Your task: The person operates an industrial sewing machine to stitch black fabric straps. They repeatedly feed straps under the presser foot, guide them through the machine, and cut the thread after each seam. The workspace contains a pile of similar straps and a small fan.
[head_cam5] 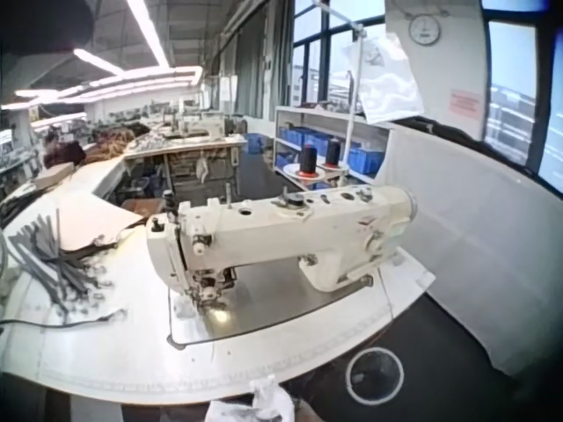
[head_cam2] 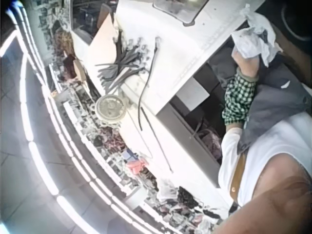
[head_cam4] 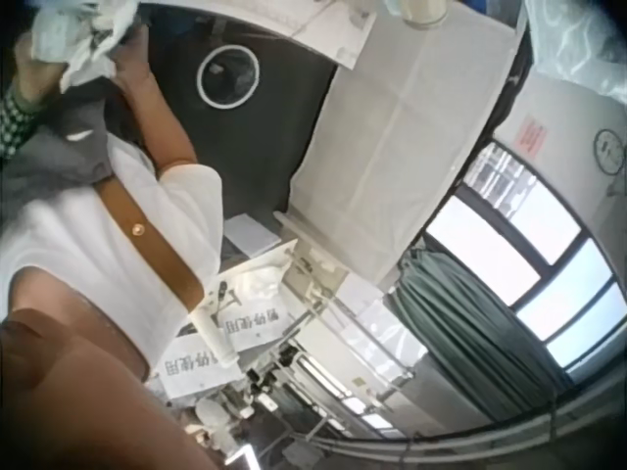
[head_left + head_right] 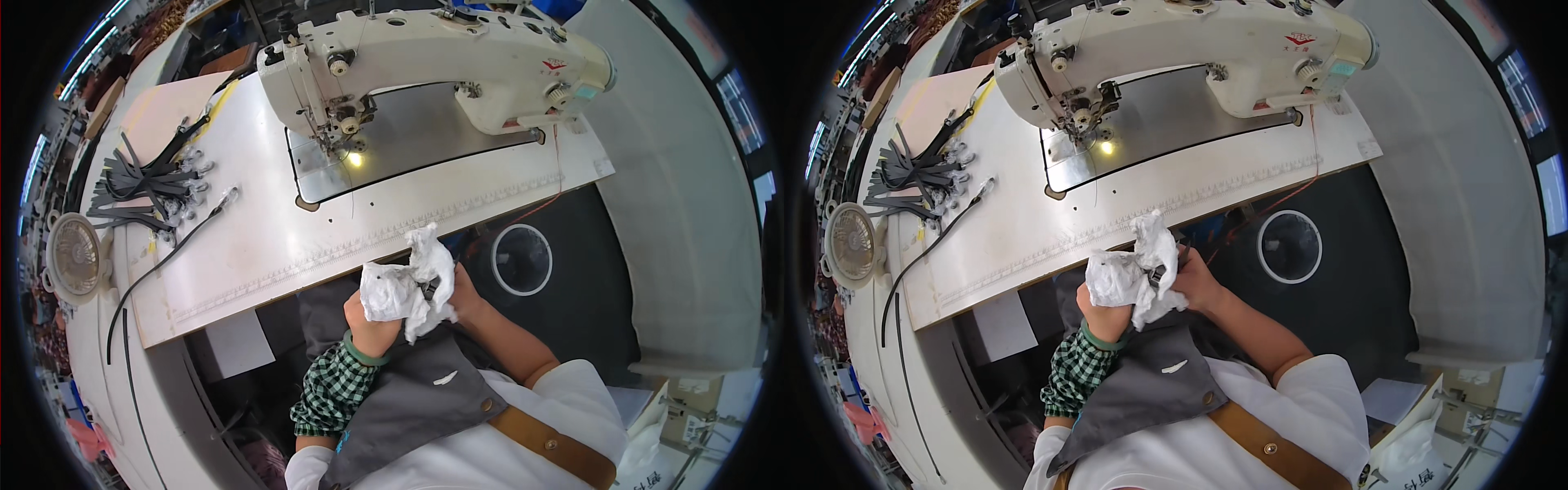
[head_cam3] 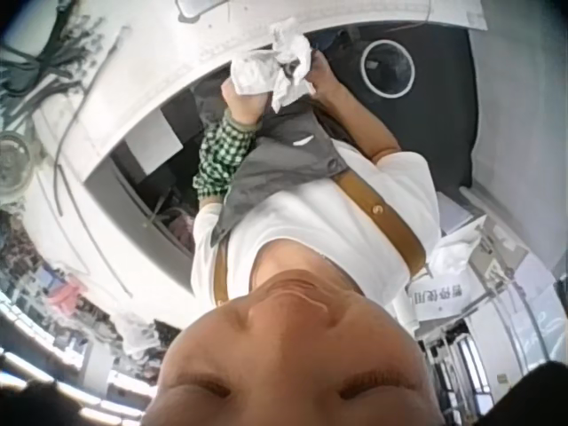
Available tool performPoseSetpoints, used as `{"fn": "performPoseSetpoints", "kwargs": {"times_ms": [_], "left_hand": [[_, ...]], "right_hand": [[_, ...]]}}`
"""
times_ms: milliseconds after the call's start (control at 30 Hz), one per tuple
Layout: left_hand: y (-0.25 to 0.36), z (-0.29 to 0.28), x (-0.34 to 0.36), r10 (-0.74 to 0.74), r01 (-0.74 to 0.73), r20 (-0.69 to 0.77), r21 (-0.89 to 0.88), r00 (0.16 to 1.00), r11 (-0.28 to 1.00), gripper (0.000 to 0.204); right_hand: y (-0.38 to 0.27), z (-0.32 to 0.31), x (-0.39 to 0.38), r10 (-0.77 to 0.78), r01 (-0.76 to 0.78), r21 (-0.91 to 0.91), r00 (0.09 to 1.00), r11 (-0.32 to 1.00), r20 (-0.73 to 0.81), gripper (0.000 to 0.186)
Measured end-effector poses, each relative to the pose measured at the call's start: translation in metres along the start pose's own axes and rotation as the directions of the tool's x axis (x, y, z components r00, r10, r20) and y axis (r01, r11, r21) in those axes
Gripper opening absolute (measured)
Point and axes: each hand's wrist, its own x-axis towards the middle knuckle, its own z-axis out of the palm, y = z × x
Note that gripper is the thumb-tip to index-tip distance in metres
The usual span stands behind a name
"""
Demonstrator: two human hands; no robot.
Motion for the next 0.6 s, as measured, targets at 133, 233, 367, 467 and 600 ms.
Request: {"fn": "performPoseSetpoints", "kwargs": {"times_ms": [133, 233, 367, 467, 600], "left_hand": [[-0.007, 0.008, -0.001, -0.174, 0.246, 0.195, -0.461, 0.965, 0.853, 0.021], [-0.015, 0.015, -0.001, -0.091, 0.161, 0.228, -0.306, 0.969, 0.938, 0.023], [-0.008, 0.024, -0.001, -0.089, 0.104, 0.07, -0.247, 0.994, 0.963, 0.025], [-0.013, 0.029, -0.013, -0.131, 0.101, -0.087, -0.283, 0.988, 0.954, 0.025], [-0.007, 0.024, -0.008, -0.191, 0.122, -0.192, -0.322, 0.963, 0.939, 0.025]], "right_hand": [[0.013, -0.025, 0.012, -0.057, 0.028, 0.188, 0.987, 0.982, 0.152, 0.05], [0.006, -0.012, 0.01, -0.017, 0.015, 0.168, 1.0, 0.986, 0.008, 0.068], [0.006, 0.002, 0.01, -0.075, 0.09, 0.173, 0.993, 0.981, -0.092, 0.055], [0.015, 0.01, 0.008, -0.14, 0.165, 0.145, 0.975, 0.976, -0.17, 0.034], [0.012, 0.02, 0.006, -0.108, 0.117, 0.113, 0.99, 0.987, -0.085, 0.026]]}}
